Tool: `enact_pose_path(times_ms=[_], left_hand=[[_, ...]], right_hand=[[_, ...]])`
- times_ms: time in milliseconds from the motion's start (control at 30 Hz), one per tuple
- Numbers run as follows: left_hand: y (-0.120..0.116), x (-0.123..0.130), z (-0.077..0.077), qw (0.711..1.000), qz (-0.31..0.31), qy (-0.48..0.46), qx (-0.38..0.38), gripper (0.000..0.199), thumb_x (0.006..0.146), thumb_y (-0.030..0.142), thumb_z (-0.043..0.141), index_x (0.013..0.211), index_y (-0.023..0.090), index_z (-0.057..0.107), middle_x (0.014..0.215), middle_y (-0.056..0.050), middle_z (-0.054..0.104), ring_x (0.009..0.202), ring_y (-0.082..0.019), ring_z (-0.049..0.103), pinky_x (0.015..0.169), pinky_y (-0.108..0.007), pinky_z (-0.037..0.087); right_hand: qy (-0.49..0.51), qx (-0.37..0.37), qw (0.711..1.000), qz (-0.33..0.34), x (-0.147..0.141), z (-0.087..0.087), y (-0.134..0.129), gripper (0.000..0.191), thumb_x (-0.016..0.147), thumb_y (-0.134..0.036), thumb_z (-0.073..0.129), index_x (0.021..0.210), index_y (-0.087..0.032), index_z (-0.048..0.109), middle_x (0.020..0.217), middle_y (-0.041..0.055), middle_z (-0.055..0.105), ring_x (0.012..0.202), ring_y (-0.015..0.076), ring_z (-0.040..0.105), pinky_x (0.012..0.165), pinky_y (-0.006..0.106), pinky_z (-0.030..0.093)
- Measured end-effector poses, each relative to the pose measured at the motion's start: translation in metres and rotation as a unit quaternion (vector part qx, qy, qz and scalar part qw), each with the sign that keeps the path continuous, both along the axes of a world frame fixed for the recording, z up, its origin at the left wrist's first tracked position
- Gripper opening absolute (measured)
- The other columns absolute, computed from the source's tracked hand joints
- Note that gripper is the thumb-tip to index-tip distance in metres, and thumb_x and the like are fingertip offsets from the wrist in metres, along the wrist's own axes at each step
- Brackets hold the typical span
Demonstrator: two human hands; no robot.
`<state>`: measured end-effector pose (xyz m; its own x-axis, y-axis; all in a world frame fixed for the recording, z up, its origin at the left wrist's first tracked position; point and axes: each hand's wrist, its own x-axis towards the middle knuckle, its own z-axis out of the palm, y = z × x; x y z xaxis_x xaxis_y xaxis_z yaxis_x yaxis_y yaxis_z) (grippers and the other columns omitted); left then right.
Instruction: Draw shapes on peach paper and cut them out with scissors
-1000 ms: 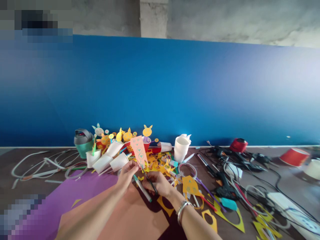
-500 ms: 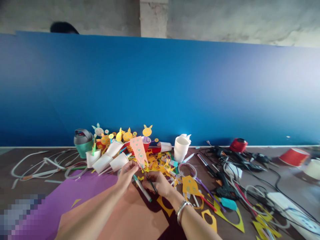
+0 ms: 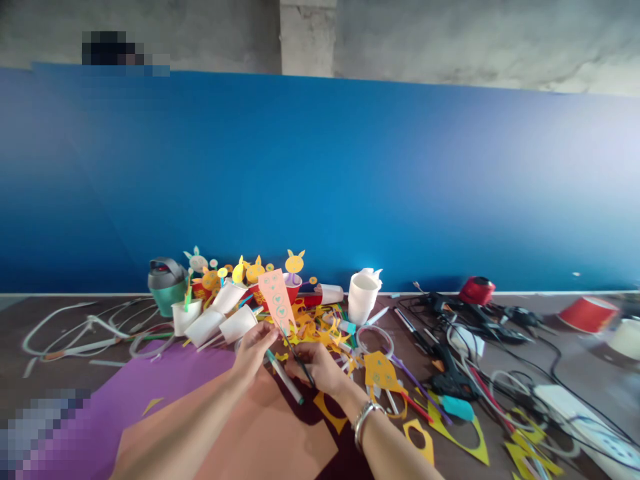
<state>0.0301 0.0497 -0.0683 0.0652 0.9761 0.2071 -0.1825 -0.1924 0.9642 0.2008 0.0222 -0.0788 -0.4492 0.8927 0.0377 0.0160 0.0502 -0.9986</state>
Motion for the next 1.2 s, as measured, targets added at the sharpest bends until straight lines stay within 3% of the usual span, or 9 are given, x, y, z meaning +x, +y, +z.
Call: enact_pose_path(times_ms=[433, 867, 1200], left_hand=[[-0.001, 0.0, 0.002, 1.0, -0.004, -0.005, -0.003, 0.022, 0.073, 0.038, 0.068, 0.07, 0.016, 0.063, 0.069, -0.001, 0.065, 0.069, -0.015, 0.057, 0.067, -0.024, 0.041], [0.001, 0.0, -0.001, 1.0, -0.012, -0.017, -0.009, 0.022, 0.074, 0.039, 0.068, 0.071, 0.017, 0.063, 0.07, 0.0, 0.065, 0.07, -0.015, 0.058, 0.068, -0.024, 0.041], [0.0, 0.001, -0.001, 1.0, -0.005, 0.0, -0.009, 0.024, 0.073, 0.04, 0.068, 0.071, 0.017, 0.063, 0.07, -0.001, 0.065, 0.069, -0.016, 0.057, 0.066, -0.024, 0.04]], right_hand=[[0.011, 0.002, 1.0, -0.001, 0.0, -0.004, 0.001, 0.022, 0.075, -0.034, 0.068, 0.071, -0.015, 0.058, 0.056, -0.0033, 0.054, 0.038, 0.0036, 0.034, 0.035, 0.018, 0.02], [0.012, 0.006, 1.0, -0.003, -0.002, 0.006, -0.002, 0.02, 0.076, -0.031, 0.066, 0.067, -0.015, 0.058, 0.05, -0.0055, 0.048, 0.037, 0.0036, 0.032, 0.035, 0.019, 0.021], [0.007, 0.001, 1.0, -0.005, -0.001, 0.002, -0.002, 0.022, 0.075, -0.034, 0.068, 0.075, -0.015, 0.058, 0.06, -0.0023, 0.057, 0.038, 0.0041, 0.039, 0.036, 0.017, 0.028]])
